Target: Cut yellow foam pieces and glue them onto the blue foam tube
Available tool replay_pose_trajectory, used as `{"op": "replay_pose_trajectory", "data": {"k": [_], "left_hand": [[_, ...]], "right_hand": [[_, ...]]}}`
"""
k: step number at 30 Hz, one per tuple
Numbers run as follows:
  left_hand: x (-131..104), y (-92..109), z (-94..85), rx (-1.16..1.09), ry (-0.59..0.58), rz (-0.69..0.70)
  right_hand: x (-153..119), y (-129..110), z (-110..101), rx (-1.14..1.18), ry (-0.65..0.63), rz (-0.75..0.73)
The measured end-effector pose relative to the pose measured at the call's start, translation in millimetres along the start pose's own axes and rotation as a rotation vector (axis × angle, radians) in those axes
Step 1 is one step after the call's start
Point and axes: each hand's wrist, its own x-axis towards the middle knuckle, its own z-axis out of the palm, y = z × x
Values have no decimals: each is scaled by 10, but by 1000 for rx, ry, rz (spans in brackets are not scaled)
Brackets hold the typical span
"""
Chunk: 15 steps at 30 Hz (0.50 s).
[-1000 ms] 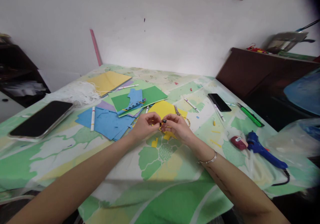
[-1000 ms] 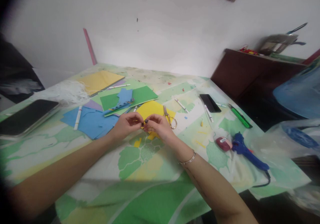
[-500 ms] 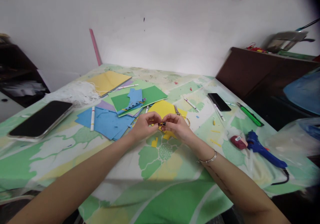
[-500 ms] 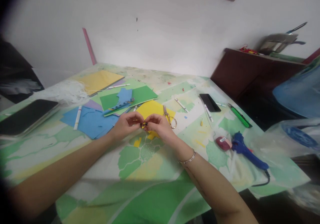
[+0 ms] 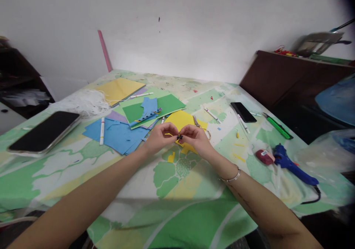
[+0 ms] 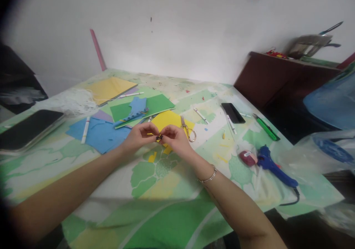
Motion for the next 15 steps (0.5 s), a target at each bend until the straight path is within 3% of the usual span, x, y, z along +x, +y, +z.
{"op": "replay_pose_trajectory", "data": {"k": [15], "left_hand": [[-11,5,4,60,-5,61]], "right_hand": [[-8,25,0,-82,-13,-80]]}}
